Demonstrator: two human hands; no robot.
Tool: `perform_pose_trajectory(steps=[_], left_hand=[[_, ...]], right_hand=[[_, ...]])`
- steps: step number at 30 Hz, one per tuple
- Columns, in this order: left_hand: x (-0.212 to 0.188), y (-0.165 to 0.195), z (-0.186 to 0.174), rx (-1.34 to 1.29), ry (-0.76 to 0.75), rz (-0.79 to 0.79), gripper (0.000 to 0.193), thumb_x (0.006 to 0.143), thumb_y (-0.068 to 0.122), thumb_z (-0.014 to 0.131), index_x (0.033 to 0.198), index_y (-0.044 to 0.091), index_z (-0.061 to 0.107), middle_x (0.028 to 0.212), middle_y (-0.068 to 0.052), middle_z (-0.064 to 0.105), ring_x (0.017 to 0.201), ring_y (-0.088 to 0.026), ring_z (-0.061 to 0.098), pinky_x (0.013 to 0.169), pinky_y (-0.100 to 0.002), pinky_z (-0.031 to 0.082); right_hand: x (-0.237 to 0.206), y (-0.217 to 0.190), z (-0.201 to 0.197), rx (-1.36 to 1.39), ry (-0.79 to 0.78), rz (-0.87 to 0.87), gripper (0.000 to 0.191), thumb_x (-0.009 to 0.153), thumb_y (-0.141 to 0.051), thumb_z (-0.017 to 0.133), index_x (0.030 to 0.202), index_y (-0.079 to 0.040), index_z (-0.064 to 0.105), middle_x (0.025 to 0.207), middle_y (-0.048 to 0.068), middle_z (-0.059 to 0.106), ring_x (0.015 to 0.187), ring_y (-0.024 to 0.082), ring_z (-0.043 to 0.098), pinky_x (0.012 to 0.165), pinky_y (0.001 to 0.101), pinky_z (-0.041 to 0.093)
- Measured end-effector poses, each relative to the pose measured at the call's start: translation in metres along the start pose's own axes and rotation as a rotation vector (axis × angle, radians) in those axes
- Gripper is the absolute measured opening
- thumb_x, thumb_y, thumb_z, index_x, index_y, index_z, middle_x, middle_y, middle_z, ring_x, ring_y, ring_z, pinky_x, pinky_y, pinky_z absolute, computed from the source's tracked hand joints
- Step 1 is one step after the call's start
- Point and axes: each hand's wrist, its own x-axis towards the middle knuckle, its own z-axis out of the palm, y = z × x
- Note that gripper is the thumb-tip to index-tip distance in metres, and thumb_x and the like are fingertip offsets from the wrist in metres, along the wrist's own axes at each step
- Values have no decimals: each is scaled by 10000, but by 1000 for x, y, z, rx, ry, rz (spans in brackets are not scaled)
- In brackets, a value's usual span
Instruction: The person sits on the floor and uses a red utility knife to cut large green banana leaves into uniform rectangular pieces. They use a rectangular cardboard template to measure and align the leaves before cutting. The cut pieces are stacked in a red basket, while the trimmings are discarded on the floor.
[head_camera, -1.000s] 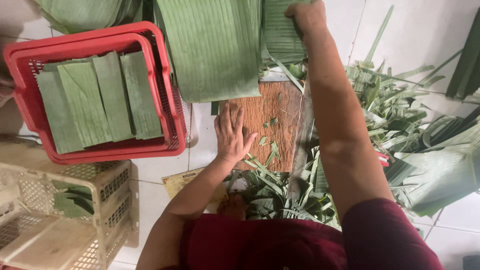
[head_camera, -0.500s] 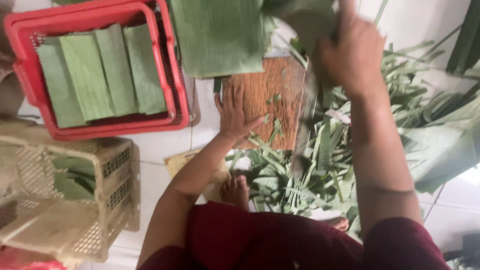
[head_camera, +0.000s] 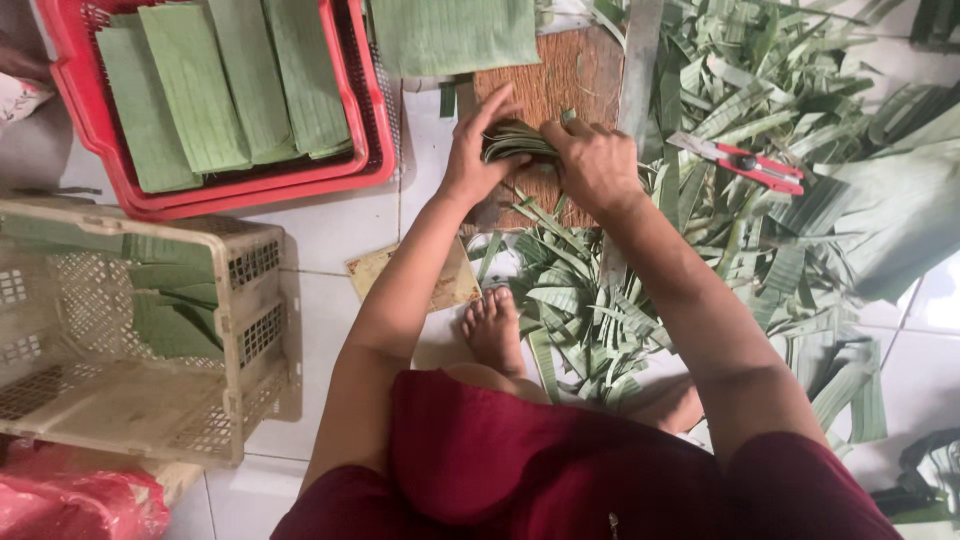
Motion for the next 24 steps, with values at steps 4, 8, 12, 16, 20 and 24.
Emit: perform_pose_trajectory(steps=[4,8,12,16,20,24], left_hand=[[-1,-16,4,202,-38,-10,409,823,52,865,1208,102,735,1066,-68,816,1011,-216,774,1130,-410,460],[-12,-28,0,183,20,68,190,850,51,872,1026,30,804,938,-49,805,903,-169,746,1090,-349,447],[-19,-19,3,-147,-53,-181,263,842,62,847,1092,48,766,1039,-12,761,988,-121,694,947,-306,546],[-20,-6,21,-208,-144,-133,445,793,22,848,1201,61,676,1150,-17,718,1100,-129,662,1011,-306,531],[-18,-7,27,-240,-60,-138,461,803,20,822,1220,88,639,1139,-3,710,1084,-147,683,985,-307,579],[-17,-13,15,-114,-64,-103,365,824,26,822,1167,63,701,1121,-25,747,1056,-153,697,984,-316,559]], right_hand=[[-16,-2,-12,-5,31,74,593,767,-338,819,1311,-206,625,970,113,713,863,358,720,637,511,549],[-54,39,-12,72,-168,422,576,944,-356,778,1471,-282,557,1140,94,737,999,324,732,831,470,563],[-83,67,18,756,254,292,540,911,-90,820,1385,-225,598,1216,95,740,1110,237,752,950,376,611],[-96,63,62,1481,405,296,681,805,134,712,1384,-167,516,1213,90,682,1128,171,675,960,303,581],[-101,70,86,1427,433,425,313,985,141,669,1240,-33,716,1186,157,717,1076,196,675,952,335,578],[-101,76,94,1156,412,255,400,896,136,689,1268,-8,651,1279,118,689,1183,176,654,1029,323,529]])
